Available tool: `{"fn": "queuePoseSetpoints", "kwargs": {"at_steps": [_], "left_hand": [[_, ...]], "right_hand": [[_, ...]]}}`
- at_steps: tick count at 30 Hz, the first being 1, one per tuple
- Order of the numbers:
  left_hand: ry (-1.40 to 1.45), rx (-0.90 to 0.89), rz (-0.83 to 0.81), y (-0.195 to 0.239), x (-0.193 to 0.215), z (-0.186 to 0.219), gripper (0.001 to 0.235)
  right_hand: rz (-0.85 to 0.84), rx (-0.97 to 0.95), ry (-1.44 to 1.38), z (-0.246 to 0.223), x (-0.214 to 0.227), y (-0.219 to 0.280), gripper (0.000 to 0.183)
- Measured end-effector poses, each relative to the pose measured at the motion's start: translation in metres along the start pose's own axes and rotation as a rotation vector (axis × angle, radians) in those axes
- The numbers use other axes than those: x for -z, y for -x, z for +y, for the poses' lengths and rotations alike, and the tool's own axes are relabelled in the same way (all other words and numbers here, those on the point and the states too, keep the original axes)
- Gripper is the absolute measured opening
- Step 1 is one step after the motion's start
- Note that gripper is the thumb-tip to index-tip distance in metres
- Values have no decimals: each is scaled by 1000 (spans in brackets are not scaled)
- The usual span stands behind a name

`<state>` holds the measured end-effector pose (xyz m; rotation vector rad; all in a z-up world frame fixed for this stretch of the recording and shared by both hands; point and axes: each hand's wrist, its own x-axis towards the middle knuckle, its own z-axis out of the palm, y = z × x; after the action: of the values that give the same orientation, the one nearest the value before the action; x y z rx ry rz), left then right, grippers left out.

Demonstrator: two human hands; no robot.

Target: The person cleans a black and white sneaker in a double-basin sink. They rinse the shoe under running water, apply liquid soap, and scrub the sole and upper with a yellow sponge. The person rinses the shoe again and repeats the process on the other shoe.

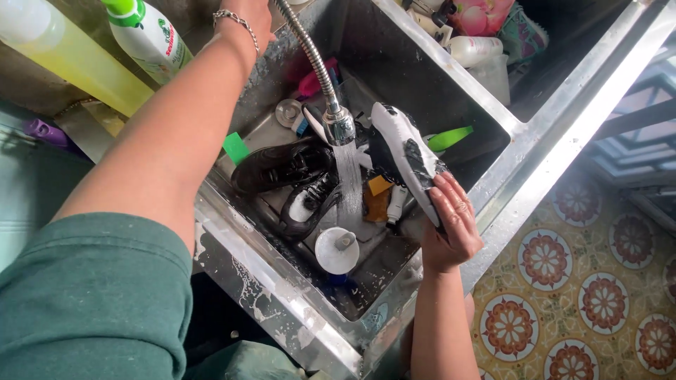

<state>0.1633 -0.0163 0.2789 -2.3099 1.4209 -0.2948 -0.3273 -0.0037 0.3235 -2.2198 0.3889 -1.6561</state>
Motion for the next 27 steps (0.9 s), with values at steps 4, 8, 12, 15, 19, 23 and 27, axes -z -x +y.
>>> {"fn": "queuePoseSetpoints", "kwargs": {"at_steps": [4, 8, 12, 15, 19, 23, 27], "left_hand": [[53, 13, -27, 9, -1, -10, 76], [127, 57, -66, 21, 2, -23, 108], [928, 7, -479, 123, 56, 18, 84], [1269, -257, -778, 199, 68, 50, 118], [1890, -18, -1358, 271, 76, 55, 84], [2398, 580, -1355, 317, 48, 60, 72], [2546, 941, -968, 353, 63, 52, 87]], "right_hand": [[107, -103, 80, 18, 16, 14, 31], [154, -274, 138, 40, 27, 26, 39], [80, -638, 40, 50, 17, 43, 46], [65, -896, -191, 16, -12, 28, 43], [72, -1226, -338, -9, -49, 13, 36], [-23, -1521, -517, 1, -62, 12, 54], [-510, -1345, 0, 53, -80, 40, 43]]}}
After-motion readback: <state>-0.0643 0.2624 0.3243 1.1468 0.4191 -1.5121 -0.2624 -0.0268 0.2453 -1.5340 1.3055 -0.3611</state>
